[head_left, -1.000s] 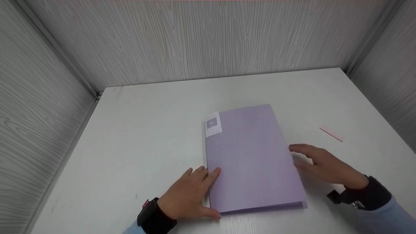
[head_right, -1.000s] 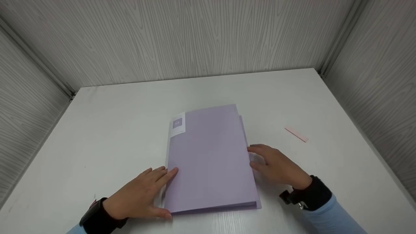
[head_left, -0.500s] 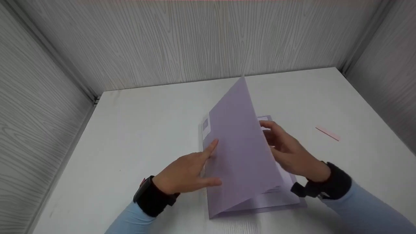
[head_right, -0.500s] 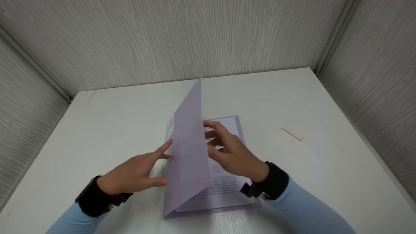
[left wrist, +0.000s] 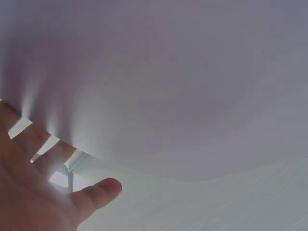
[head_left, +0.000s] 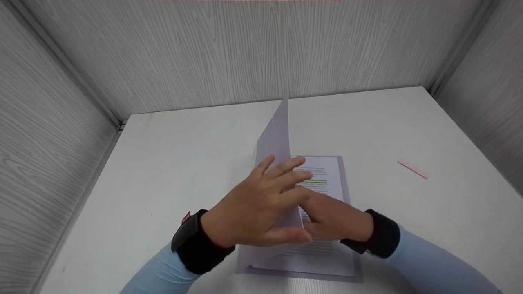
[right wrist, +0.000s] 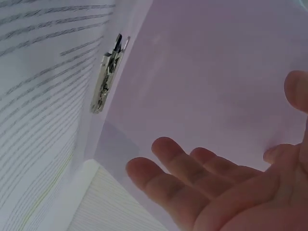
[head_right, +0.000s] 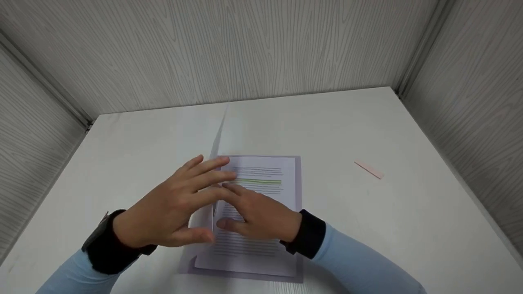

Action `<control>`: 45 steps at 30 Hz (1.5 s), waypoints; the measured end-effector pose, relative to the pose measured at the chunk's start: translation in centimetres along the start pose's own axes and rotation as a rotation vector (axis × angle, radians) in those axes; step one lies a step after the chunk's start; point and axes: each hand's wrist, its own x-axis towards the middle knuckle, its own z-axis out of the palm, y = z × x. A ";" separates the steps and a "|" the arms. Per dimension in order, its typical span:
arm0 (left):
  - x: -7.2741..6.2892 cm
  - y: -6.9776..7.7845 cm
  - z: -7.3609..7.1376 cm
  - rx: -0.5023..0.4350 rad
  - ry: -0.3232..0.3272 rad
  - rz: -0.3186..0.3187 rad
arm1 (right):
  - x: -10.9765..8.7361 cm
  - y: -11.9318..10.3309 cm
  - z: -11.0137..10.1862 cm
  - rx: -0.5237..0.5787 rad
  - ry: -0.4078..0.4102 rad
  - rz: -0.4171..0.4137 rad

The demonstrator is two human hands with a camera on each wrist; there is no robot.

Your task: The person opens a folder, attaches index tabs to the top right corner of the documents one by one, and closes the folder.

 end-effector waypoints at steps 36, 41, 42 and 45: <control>-15.6 -9.1 -7.2 -0.210 -0.219 -0.780 | -5.9 5.1 -1.8 -0.260 -0.308 0.373; -18.7 -9.6 -5.5 -0.252 -0.406 -0.931 | -5.9 5.2 -1.8 -0.277 -0.312 0.349; -19.1 -9.7 -5.0 -0.251 -0.438 -0.946 | -5.9 5.2 -1.8 -0.279 -0.311 0.345; -19.3 -9.8 -3.1 -0.231 -0.517 -0.972 | -6.0 5.2 -1.8 -0.270 -0.315 0.346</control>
